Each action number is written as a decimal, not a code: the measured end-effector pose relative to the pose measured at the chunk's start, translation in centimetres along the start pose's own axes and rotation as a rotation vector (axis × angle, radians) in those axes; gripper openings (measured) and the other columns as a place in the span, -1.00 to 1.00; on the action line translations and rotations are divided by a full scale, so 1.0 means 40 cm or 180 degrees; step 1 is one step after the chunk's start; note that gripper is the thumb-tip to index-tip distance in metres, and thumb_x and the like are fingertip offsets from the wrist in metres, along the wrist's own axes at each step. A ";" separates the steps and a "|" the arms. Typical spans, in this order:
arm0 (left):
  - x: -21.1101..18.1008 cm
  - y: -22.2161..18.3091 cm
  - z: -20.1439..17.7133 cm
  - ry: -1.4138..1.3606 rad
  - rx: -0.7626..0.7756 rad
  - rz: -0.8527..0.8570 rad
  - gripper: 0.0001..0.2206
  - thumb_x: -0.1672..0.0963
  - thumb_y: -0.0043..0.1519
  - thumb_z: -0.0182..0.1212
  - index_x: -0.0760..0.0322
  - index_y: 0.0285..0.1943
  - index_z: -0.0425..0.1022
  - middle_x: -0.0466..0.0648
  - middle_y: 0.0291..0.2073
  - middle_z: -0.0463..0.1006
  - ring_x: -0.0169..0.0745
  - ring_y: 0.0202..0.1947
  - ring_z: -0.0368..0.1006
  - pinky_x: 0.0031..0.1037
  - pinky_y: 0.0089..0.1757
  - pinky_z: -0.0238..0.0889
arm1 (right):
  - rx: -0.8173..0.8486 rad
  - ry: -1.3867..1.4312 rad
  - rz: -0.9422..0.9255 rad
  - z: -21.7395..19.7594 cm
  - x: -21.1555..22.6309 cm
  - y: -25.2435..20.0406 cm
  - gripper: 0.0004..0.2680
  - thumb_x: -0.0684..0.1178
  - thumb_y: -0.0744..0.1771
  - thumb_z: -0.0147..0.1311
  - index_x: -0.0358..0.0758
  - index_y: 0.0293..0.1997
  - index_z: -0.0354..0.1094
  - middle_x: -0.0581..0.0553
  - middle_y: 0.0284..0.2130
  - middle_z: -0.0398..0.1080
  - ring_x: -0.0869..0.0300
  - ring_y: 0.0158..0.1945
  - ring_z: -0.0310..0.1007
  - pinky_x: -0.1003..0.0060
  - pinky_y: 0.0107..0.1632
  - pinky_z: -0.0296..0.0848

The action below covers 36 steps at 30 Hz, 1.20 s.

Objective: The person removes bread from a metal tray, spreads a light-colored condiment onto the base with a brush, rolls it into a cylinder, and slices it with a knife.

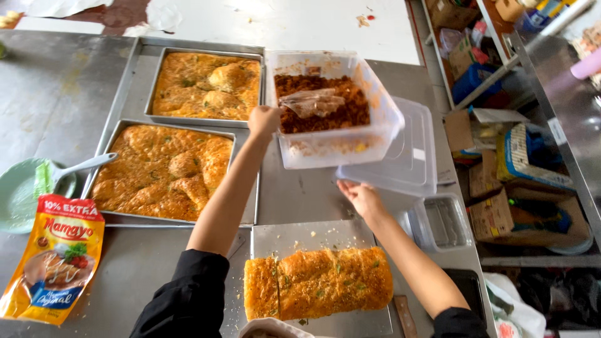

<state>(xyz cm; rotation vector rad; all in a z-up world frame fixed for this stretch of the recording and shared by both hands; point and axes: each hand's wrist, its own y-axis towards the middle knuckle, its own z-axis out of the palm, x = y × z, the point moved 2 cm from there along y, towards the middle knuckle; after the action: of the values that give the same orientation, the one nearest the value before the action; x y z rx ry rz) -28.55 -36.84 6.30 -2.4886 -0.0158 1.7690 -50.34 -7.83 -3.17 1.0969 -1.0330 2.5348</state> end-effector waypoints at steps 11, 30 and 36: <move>-0.029 -0.084 -0.015 -0.0182 0.0033 0.0406 -0.63 -0.09 0.05 0.38 0.28 -0.36 0.67 0.01 -0.55 0.62 -0.09 -0.42 0.57 -0.29 -0.23 0.38 | -0.0390 -0.1173 -0.1978 -0.219 0.286 0.018 -0.57 -0.03 0.31 0.00 -0.28 0.34 0.12 -0.33 -0.01 0.40 -0.01 -0.03 0.53 0.06 -0.02 0.58; 0.381 -0.559 -0.657 0.0027 -0.2132 0.1040 -0.53 0.03 0.24 0.33 0.33 0.25 0.36 0.12 0.23 0.31 0.04 0.28 0.20 -0.16 0.20 0.14 | 0.1856 -0.3665 -0.3541 0.419 -0.146 -0.225 -0.75 -0.08 0.36 0.13 -0.40 0.10 0.35 -0.28 -0.06 0.47 0.11 -0.01 0.53 0.25 -0.05 0.61; 0.656 -0.649 -0.721 -0.2568 -0.1657 -0.0406 -0.23 -0.01 0.24 0.18 0.15 0.57 -0.20 0.04 0.41 0.18 -0.08 0.41 0.09 -0.18 0.27 -0.02 | 0.1862 -0.3092 -0.0493 0.605 -0.491 0.096 -0.81 -0.01 0.35 0.23 -0.37 -0.19 0.42 -0.10 -0.37 0.47 0.22 -0.37 0.46 0.36 -0.29 0.50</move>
<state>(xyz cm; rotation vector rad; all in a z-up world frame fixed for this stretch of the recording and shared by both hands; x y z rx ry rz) 8.42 -11.32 -6.99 -1.7411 -0.7436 2.8299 -24.37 -25.00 -7.30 2.5764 -0.2501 2.1742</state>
